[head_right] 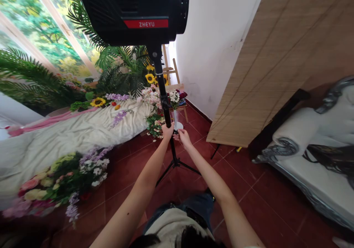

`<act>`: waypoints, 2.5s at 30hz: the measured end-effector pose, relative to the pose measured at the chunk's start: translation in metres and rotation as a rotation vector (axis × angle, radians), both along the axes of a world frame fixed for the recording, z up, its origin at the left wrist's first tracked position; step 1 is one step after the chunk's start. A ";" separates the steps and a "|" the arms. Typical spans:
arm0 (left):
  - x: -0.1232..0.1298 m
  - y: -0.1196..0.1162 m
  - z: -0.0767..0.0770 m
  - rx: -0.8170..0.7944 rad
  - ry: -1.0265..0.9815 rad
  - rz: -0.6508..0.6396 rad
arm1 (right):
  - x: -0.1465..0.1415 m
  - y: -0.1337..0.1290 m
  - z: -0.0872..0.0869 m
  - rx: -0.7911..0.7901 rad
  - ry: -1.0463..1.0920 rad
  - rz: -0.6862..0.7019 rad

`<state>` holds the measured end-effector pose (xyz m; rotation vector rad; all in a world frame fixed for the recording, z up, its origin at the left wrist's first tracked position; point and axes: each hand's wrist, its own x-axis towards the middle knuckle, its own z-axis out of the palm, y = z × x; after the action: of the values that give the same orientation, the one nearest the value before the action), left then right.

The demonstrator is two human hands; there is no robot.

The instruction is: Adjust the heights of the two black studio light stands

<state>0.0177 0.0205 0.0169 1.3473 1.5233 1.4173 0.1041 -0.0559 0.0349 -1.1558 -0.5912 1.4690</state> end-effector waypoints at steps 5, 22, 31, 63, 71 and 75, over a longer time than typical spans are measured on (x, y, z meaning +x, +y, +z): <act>0.001 -0.001 0.001 0.011 -0.023 -0.014 | 0.009 0.003 0.012 -0.140 0.222 0.044; 0.000 -0.001 0.001 0.012 -0.010 -0.021 | 0.021 -0.014 0.003 0.423 -1.390 0.082; 0.000 0.000 -0.002 0.000 0.003 -0.023 | 0.021 0.016 -0.003 0.065 -0.612 0.273; -0.001 -0.002 0.005 0.009 -0.087 -0.035 | 0.022 -0.007 0.006 0.424 -1.413 0.061; -0.001 -0.006 0.010 0.038 -0.080 -0.066 | 0.025 0.000 0.005 0.431 -1.278 0.039; -0.001 -0.008 0.014 0.029 -0.062 -0.056 | 0.027 0.009 0.003 0.360 -1.129 0.036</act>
<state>0.0165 0.0127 0.0311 1.3411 1.4195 1.4382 0.1311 -0.0473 0.0378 -1.6151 -1.5625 0.5630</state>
